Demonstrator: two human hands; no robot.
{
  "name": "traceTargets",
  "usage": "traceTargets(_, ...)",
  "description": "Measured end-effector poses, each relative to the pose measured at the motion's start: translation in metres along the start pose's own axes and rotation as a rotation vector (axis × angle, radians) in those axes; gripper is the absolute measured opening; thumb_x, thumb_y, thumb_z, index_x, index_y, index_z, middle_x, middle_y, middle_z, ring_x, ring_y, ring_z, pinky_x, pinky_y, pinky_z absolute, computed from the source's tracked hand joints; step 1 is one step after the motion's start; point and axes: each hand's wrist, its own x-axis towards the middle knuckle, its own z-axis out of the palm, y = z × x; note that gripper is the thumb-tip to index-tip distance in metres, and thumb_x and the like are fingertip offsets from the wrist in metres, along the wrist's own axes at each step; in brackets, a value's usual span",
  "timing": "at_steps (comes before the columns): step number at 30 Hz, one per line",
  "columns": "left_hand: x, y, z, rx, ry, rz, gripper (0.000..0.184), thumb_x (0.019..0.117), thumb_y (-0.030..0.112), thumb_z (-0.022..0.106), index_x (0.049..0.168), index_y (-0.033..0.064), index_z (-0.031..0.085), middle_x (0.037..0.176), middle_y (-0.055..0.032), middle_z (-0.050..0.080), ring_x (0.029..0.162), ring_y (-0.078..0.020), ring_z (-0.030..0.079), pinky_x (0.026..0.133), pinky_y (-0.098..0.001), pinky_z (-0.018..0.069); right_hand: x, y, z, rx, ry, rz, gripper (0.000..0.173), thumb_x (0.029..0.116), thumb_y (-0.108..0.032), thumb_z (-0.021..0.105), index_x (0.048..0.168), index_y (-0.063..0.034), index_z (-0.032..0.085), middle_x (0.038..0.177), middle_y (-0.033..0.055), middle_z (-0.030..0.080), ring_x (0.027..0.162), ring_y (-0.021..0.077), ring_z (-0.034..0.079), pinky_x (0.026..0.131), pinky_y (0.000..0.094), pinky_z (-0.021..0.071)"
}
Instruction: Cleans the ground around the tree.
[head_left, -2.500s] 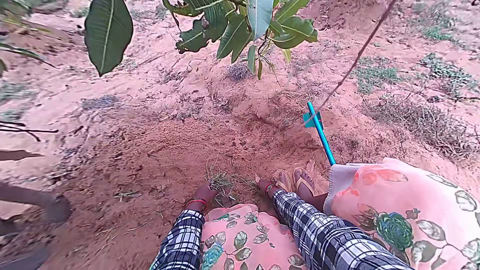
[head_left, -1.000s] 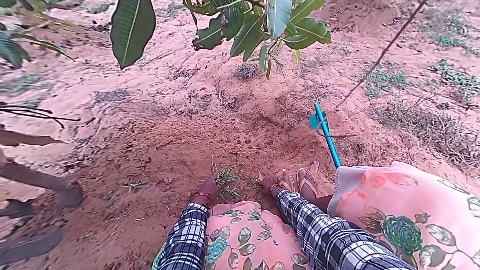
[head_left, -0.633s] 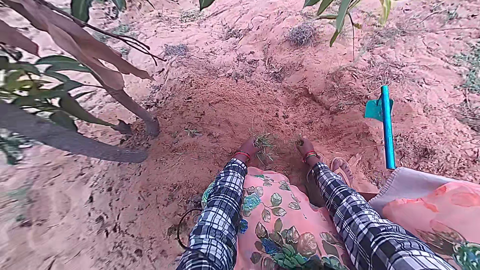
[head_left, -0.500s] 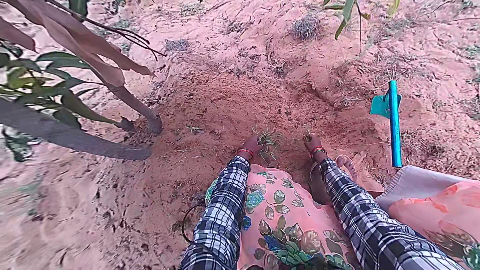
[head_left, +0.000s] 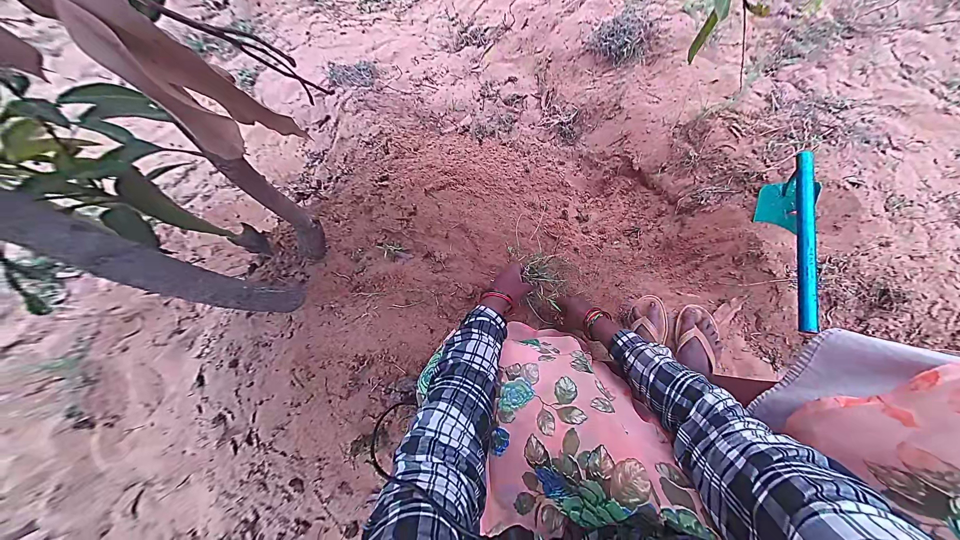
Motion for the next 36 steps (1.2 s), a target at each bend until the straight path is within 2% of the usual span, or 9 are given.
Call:
traceTargets(3, -0.001, -0.002, -0.001, -0.017, 0.051, -0.004, 0.073, 0.0924, 0.015, 0.077, 0.154, 0.0002, 0.041, 0.141, -0.0292, 0.058, 0.134, -0.0443, 0.055, 0.114, -0.0611, 0.0406, -0.001, -0.007, -0.026, 0.228, 0.259, 0.020, 0.046, 0.0863, 0.003, 0.073, 0.131, 0.0063, 0.063, 0.126, 0.0308, 0.065, 0.118, 0.0469, 0.063, 0.102, 0.0639, 0.0484)
traceTargets(6, 0.002, -0.003, -0.004, -0.040, 0.115, -0.008, 0.074, 0.0924, 0.015, 0.076, 0.155, 0.0014, 0.040, 0.143, -0.0279, 0.057, 0.134, -0.0438, 0.056, 0.113, -0.0623, 0.0415, -0.012, 0.005, -0.047, 0.354, 0.550, -0.011, 0.042, 0.0873, 0.005, 0.071, 0.129, -0.0016, 0.065, 0.123, 0.0280, 0.067, 0.107, 0.0468, 0.067, 0.089, 0.0653, 0.0535)
traceTargets(9, 0.004, -0.006, -0.004, -0.081, 0.157, -0.006, 0.072, 0.0918, 0.009, 0.074, 0.155, 0.0009, 0.040, 0.147, -0.0270, 0.053, 0.137, -0.0418, 0.052, 0.115, -0.0604, 0.0404, -0.022, 0.016, -0.069, 0.398, 0.649, 0.043, 0.040, 0.0916, -0.001, 0.071, 0.131, -0.0012, 0.065, 0.127, 0.0273, 0.065, 0.112, 0.0460, 0.065, 0.093, 0.0640, 0.0530)
traceTargets(13, 0.002, -0.010, 0.000, -0.067, 0.182, 0.005, 0.068, 0.0911, 0.006, 0.073, 0.153, 0.0004, 0.044, 0.144, -0.0288, 0.055, 0.134, -0.0452, 0.054, 0.111, -0.0629, 0.0431, -0.009, 0.058, -0.057, 0.265, 0.416, 0.264, 0.042, 0.0920, -0.009, 0.072, 0.132, 0.0010, 0.064, 0.120, 0.0322, 0.067, 0.111, 0.0505, 0.065, 0.094, 0.0689, 0.0504)
traceTargets(16, 0.004, -0.011, 0.000, -0.048, 0.154, -0.028, 0.070, 0.0919, 0.009, 0.073, 0.154, 0.0027, 0.042, 0.145, -0.0283, 0.055, 0.135, -0.0446, 0.054, 0.112, -0.0626, 0.0427, -0.008, 0.062, -0.026, -0.061, 0.067, 0.365, 0.050, 0.0951, -0.018, 0.069, 0.143, -0.0052, 0.059, 0.144, 0.0287, 0.056, 0.134, 0.0465, 0.054, 0.109, 0.0643, 0.0424)
traceTargets(18, 0.006, -0.018, 0.007, -0.059, 0.202, -0.007, 0.070, 0.0897, 0.009, 0.076, 0.152, 0.0027, 0.045, 0.140, -0.0305, 0.057, 0.128, -0.0487, 0.058, 0.105, -0.0669, 0.0464, -0.012, 0.051, 0.004, -0.160, -0.018, 0.393, 0.061, 0.0911, -0.018, 0.073, 0.148, -0.0067, 0.054, 0.155, 0.0345, 0.039, 0.137, 0.0553, 0.045, 0.109, 0.0701, 0.0410)
traceTargets(23, 0.011, -0.010, -0.001, -0.009, 0.152, -0.023, 0.072, 0.0905, 0.007, 0.074, 0.154, 0.0001, 0.041, 0.149, -0.0294, 0.049, 0.139, -0.0421, 0.050, 0.115, -0.0581, 0.0411, -0.001, 0.010, 0.003, -0.052, -0.053, 0.020, 0.042, 0.0947, -0.019, 0.070, 0.132, -0.0002, 0.065, 0.130, 0.0277, 0.065, 0.123, 0.0433, 0.062, 0.106, 0.0627, 0.0458)
traceTargets(29, 0.008, -0.008, -0.002, -0.032, 0.152, -0.034, 0.070, 0.0909, 0.008, 0.074, 0.153, 0.0011, 0.043, 0.151, -0.0291, 0.048, 0.138, -0.0434, 0.050, 0.114, -0.0601, 0.0418, -0.008, 0.029, -0.041, 0.248, 0.409, 0.028, 0.035, 0.0897, -0.003, 0.073, 0.124, 0.0020, 0.066, 0.110, 0.0285, 0.070, 0.098, 0.0467, 0.068, 0.086, 0.0661, 0.0536)
traceTargets(36, 0.010, -0.009, -0.001, -0.034, 0.129, -0.013, 0.070, 0.0901, 0.009, 0.075, 0.153, 0.0038, 0.044, 0.149, -0.0277, 0.051, 0.137, -0.0427, 0.052, 0.113, -0.0608, 0.0424, 0.006, 0.058, -0.017, 0.004, 0.117, 0.078, 0.034, 0.0895, -0.008, 0.076, 0.123, -0.0025, 0.071, 0.117, 0.0284, 0.070, 0.112, 0.0484, 0.065, 0.096, 0.0690, 0.0478)
